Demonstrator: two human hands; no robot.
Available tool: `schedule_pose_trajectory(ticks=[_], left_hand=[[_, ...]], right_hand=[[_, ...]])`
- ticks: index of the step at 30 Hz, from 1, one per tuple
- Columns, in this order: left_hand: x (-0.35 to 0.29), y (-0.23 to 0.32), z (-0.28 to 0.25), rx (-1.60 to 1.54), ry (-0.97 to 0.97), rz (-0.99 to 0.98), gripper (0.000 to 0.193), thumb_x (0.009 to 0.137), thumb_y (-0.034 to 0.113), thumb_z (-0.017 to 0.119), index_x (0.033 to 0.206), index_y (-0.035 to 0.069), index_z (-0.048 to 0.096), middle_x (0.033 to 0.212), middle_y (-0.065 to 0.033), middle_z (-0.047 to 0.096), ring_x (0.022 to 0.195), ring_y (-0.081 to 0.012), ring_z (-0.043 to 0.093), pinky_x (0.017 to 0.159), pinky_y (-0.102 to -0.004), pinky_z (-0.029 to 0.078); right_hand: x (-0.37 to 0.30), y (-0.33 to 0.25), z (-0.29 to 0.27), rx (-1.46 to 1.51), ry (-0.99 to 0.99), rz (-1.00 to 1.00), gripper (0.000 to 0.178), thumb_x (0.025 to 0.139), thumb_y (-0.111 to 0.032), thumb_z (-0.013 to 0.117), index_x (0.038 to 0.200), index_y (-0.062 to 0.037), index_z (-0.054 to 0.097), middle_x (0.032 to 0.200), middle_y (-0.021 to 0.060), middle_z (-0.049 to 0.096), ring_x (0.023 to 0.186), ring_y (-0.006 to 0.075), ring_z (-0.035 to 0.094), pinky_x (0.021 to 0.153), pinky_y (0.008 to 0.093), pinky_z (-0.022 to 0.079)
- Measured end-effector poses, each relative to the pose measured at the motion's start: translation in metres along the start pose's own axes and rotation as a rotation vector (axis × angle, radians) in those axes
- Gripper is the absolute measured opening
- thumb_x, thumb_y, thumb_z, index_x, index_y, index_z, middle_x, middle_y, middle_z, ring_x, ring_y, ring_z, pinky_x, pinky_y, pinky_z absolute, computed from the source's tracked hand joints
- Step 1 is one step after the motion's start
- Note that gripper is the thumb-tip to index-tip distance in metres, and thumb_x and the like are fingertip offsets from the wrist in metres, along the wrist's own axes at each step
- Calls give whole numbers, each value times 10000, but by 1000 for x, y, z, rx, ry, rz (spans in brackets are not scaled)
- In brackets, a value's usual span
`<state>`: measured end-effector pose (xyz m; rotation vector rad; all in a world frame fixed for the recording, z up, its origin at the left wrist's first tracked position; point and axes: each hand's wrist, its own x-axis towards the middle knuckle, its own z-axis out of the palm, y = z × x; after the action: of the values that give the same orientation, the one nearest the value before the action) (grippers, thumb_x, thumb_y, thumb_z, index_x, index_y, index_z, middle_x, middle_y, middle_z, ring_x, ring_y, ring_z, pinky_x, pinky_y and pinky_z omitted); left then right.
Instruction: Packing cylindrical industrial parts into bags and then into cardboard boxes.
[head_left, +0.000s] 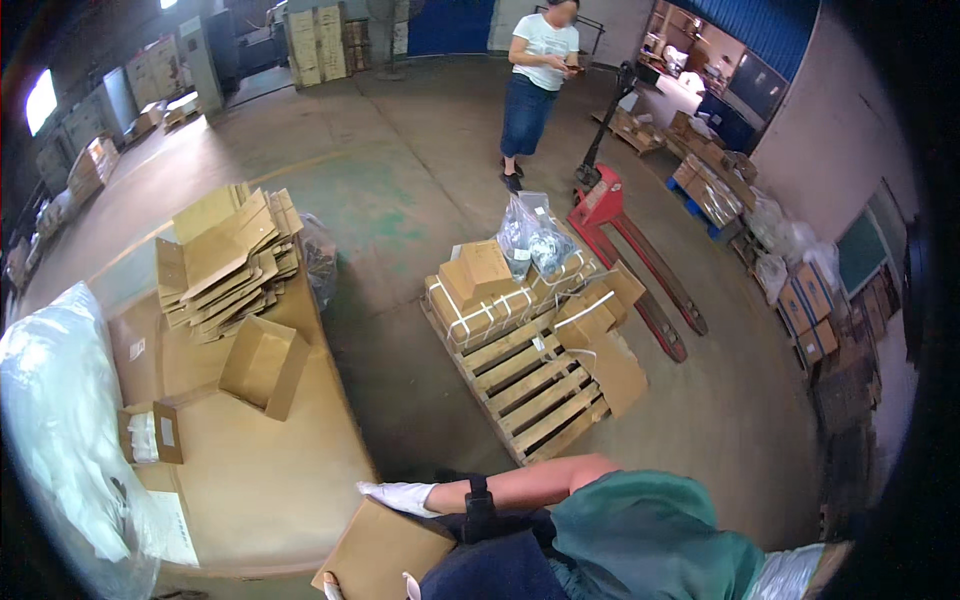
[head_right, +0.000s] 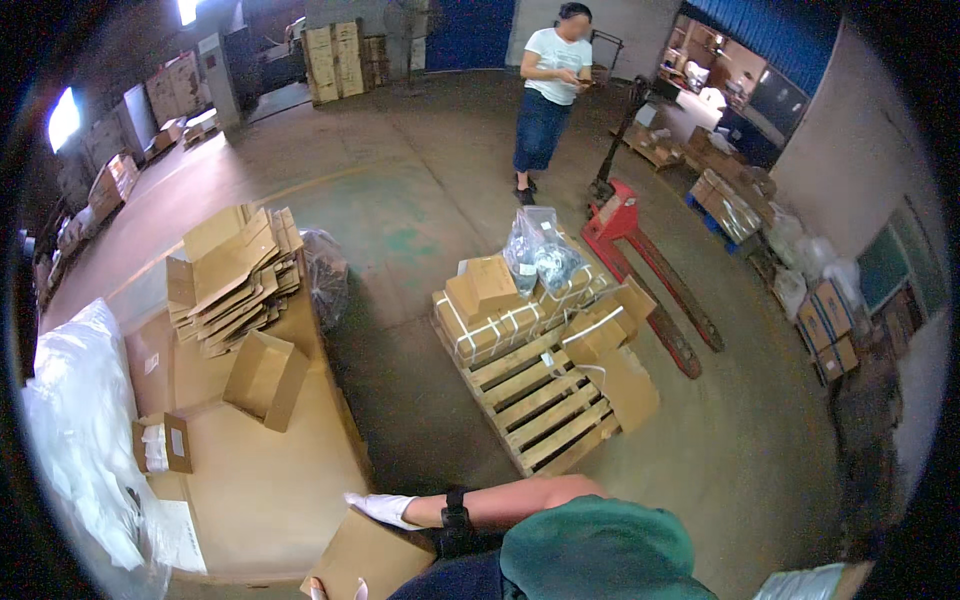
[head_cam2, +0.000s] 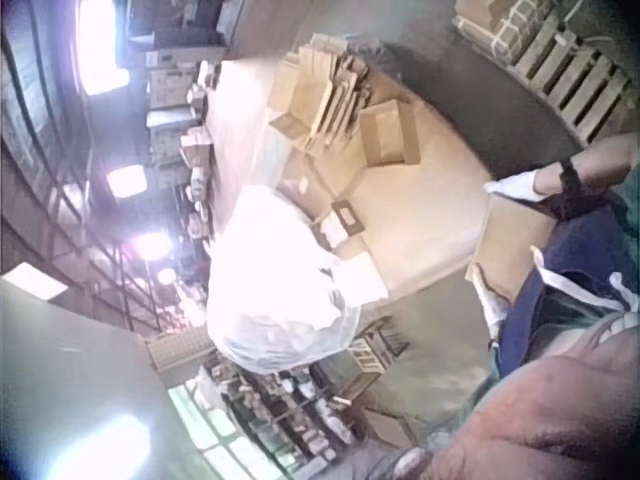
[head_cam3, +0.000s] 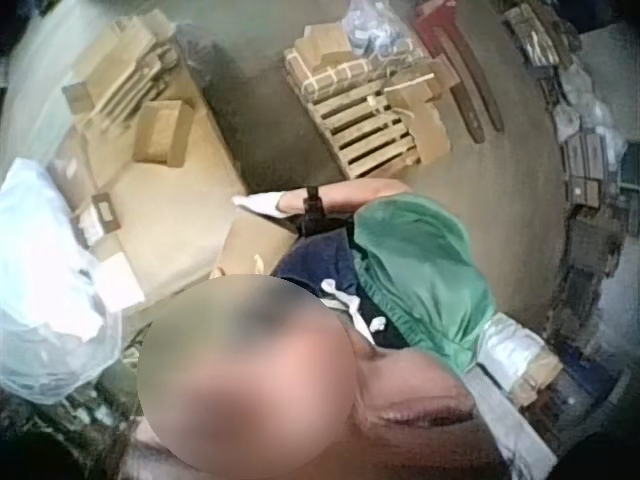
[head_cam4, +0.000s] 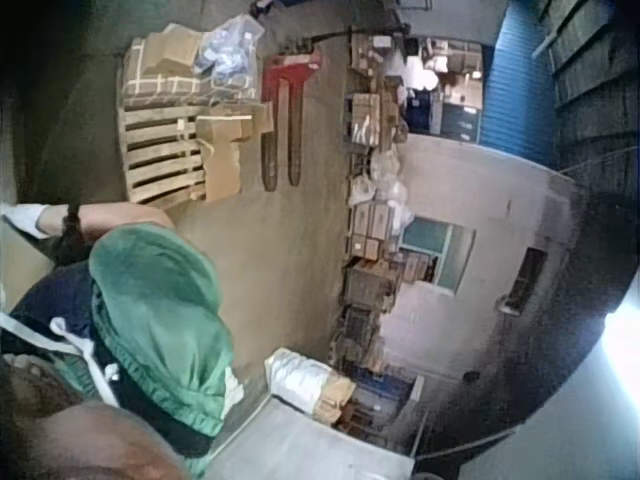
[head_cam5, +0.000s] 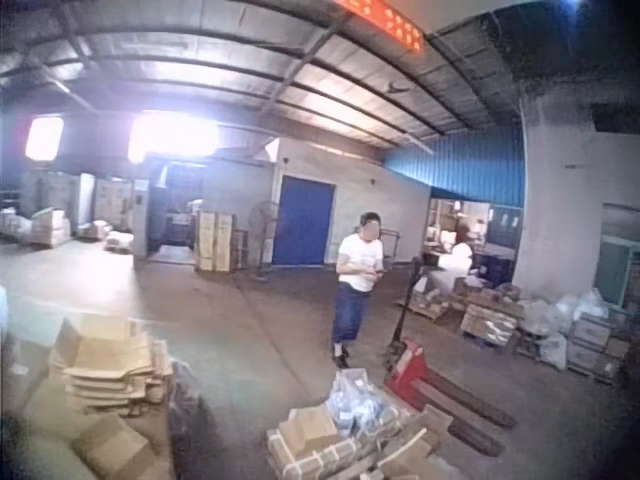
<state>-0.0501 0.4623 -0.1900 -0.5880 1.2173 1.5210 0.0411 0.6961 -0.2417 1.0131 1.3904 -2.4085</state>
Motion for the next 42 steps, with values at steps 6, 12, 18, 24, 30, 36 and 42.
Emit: schedule_pose_trajectory(ticks=[6,12,18,24,30,36,42], left_hand=[[48,140,-66,301,-79,103,616,895,479,500,1331,49,439,1376,-105,438,1256,-233,408,1041,-364,352],[43,253,-84,540,-68,271,581,933,425,460,1336,8,430,1410,-111,398,1281,-232,383,1073,-355,306],[129,336,-179,727,-93,395,527,936,344,513,1327,-1,440,1355,-137,449,1257,-237,400,1081,-356,295],[117,360,-183,701,-121,285,528,933,362,512,1294,-19,459,1298,-139,498,1175,-242,484,991,-369,409],[189,354,-236,474,-263,261,545,920,432,490,1299,43,446,1173,-119,572,1009,-223,595,857,-343,498],[184,354,-226,557,-222,354,608,908,485,494,1332,56,416,1174,-123,581,955,-247,627,812,-373,527],[201,357,-241,545,-301,298,611,906,491,489,1327,51,426,1187,-128,579,980,-264,621,815,-387,526]], right_hand=[[73,-19,84,188,36,57,695,944,-568,280,1278,5,488,1303,145,510,1187,253,475,1009,356,353],[179,-22,183,154,264,-10,724,940,-567,262,1358,12,385,1427,164,372,1306,275,363,1069,361,287],[260,-33,227,-499,326,1,782,908,-621,258,1264,39,483,1307,253,478,1240,375,434,1038,395,325],[269,-27,259,-491,364,-136,804,884,-658,270,1225,26,519,1223,238,549,1154,380,504,986,407,366],[241,-41,265,47,232,26,731,885,-647,350,1231,-28,528,1136,127,604,950,247,602,713,412,497],[253,-17,266,140,222,-93,497,926,-475,442,1165,-61,580,1026,73,618,791,196,565,618,378,443],[271,-4,268,67,410,-185,499,920,-461,449,1107,-29,614,1000,93,645,785,209,599,676,360,459]])
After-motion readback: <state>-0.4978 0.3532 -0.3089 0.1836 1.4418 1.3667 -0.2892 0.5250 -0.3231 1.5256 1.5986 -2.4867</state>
